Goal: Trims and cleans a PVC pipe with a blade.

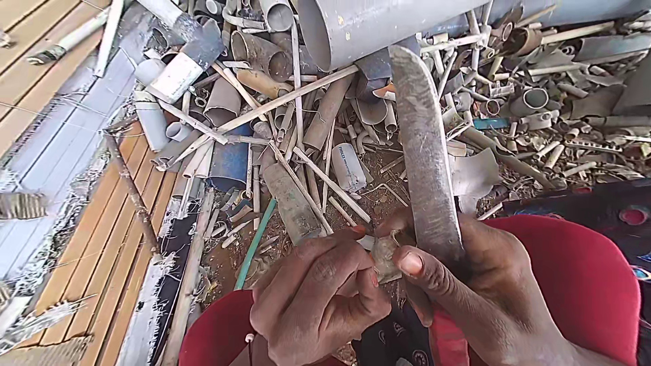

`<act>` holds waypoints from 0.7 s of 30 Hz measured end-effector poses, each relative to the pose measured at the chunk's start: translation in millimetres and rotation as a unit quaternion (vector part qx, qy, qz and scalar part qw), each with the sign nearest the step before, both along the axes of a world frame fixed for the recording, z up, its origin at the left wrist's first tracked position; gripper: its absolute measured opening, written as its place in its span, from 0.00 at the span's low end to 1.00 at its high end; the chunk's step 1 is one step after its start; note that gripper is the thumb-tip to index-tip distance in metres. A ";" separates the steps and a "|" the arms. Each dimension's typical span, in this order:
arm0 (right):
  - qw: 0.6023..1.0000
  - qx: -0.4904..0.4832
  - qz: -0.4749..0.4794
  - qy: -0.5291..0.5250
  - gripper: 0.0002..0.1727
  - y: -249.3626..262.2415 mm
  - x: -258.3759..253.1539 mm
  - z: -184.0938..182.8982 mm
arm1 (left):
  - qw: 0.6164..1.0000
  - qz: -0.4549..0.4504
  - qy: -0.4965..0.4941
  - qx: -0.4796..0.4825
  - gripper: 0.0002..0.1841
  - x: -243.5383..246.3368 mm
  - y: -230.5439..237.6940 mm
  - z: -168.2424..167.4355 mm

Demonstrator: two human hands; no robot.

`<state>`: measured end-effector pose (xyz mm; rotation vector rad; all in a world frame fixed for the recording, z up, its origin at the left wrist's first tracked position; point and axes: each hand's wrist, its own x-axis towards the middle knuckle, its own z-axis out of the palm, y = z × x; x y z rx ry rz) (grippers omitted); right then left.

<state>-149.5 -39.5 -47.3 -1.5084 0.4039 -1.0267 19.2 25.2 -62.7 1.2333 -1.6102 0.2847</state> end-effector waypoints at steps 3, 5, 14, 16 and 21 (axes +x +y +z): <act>1.000 -0.008 0.020 -0.010 0.16 -0.7 -1.3 1.5 | 0.983 -0.093 0.148 0.065 0.15 -5.1 -0.7 0.6; 0.999 -0.019 0.030 -0.020 0.16 -1.8 -2.1 1.0 | 0.956 -0.130 0.238 0.113 0.13 -7.2 0.2 2.7; 0.997 0.001 0.060 -0.040 0.16 -6.7 -7.2 -3.8 | 0.805 -0.358 0.408 0.241 0.26 7.0 5.8 -1.8; 0.997 0.007 0.059 -0.044 0.16 -9.3 -7.7 -3.4 | 0.784 -0.379 0.423 0.250 0.28 6.5 7.0 -0.7; 0.998 -0.008 0.056 -0.041 0.15 -9.4 -2.0 -3.0 | 0.914 -0.228 0.311 0.128 0.17 -1.1 5.7 -6.3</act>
